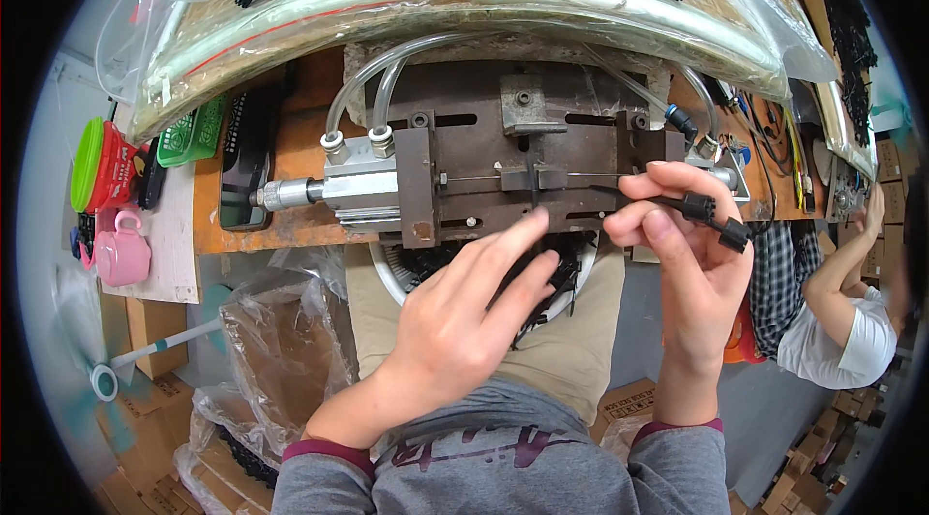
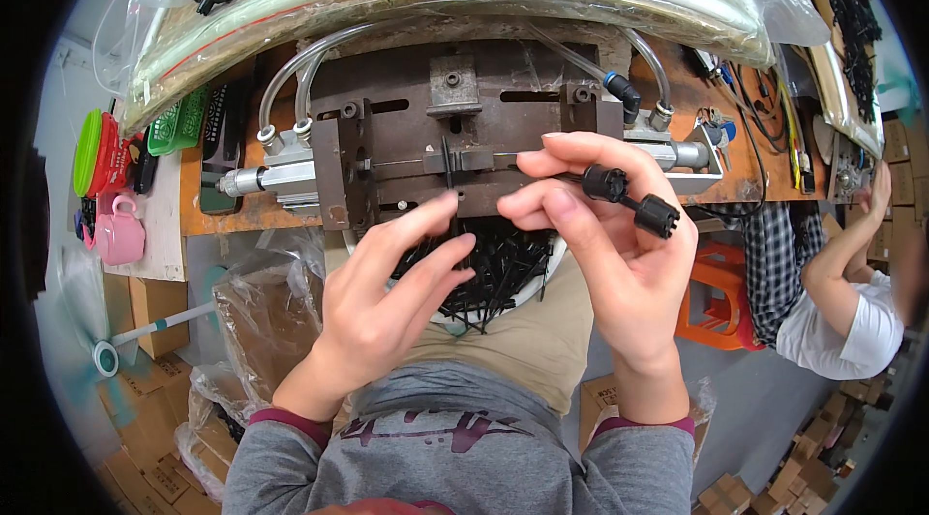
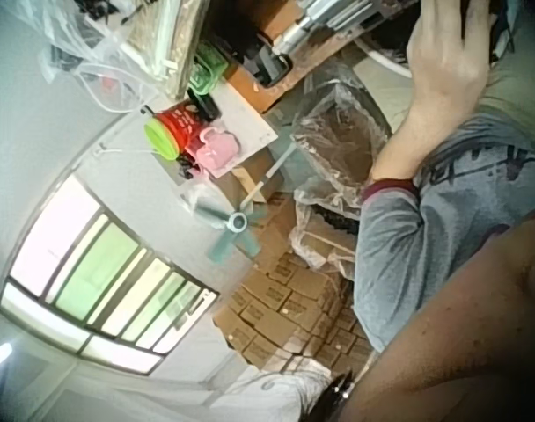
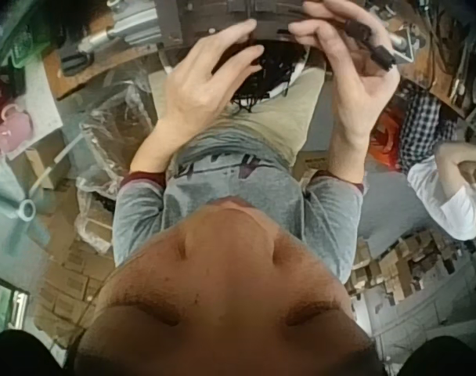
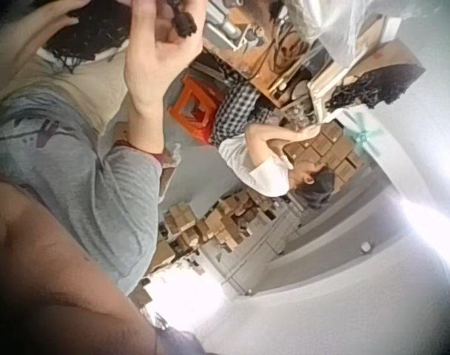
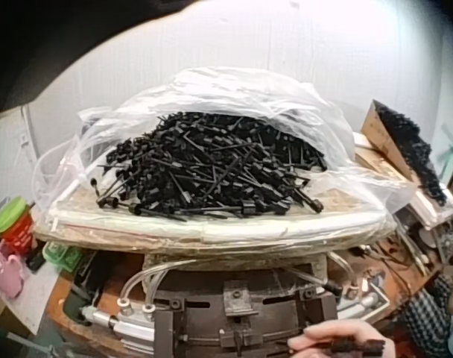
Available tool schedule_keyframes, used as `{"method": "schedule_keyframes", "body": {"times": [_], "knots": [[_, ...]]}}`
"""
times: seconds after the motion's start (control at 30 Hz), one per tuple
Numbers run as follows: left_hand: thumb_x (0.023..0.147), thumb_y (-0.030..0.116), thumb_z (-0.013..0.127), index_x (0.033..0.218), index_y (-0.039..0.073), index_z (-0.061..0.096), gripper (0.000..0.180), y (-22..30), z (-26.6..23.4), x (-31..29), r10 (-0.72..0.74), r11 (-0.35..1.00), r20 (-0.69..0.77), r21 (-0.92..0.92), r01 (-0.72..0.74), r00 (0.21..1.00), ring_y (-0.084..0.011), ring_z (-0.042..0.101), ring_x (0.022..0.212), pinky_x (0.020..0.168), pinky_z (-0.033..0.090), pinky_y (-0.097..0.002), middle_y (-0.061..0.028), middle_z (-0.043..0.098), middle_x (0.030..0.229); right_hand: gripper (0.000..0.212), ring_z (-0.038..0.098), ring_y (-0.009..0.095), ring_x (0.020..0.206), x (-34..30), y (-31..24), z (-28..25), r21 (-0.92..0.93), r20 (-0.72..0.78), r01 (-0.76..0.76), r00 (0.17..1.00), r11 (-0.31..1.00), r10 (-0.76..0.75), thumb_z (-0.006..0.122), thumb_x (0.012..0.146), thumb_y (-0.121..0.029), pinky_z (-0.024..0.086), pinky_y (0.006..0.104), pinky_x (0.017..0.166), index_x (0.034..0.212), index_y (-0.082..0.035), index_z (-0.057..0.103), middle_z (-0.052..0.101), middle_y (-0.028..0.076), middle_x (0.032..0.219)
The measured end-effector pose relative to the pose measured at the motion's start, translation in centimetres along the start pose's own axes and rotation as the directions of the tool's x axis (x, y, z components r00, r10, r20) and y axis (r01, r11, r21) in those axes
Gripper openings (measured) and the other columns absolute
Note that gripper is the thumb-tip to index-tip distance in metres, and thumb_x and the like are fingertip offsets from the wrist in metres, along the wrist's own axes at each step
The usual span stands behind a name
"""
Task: Manually assemble and inspect black electronic connector components using a specialized industrial press machine.
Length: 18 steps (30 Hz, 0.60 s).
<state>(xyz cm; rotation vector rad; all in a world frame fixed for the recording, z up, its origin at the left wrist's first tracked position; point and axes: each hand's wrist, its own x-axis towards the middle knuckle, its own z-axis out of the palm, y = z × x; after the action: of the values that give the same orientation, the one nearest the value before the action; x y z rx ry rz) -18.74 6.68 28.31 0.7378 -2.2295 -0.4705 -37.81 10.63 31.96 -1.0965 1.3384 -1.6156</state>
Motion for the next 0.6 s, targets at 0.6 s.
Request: {"method": "schedule_keyframes", "body": {"times": [0.6], "knots": [[0.069, 0.001, 0.087, 0.108, -0.001, 0.073, 0.041, 0.5, -0.5, 0.8, -0.148, 0.809, 0.043, -0.569, 0.146, 0.988, -0.0178, 0.071, 0.079, 0.069, 0.058, -0.027, -0.0133, 0.073, 0.108, 0.026, 0.072, 0.025, 0.075, -1.3, 1.9, -1.2, -0.551, 0.484, 0.719, 0.689, 0.424, -0.54, 0.072, 0.067, 0.005, 0.06, 0.0315, 0.065, 0.093, 0.006, 0.073, 0.073, 0.02, 0.102]]}}
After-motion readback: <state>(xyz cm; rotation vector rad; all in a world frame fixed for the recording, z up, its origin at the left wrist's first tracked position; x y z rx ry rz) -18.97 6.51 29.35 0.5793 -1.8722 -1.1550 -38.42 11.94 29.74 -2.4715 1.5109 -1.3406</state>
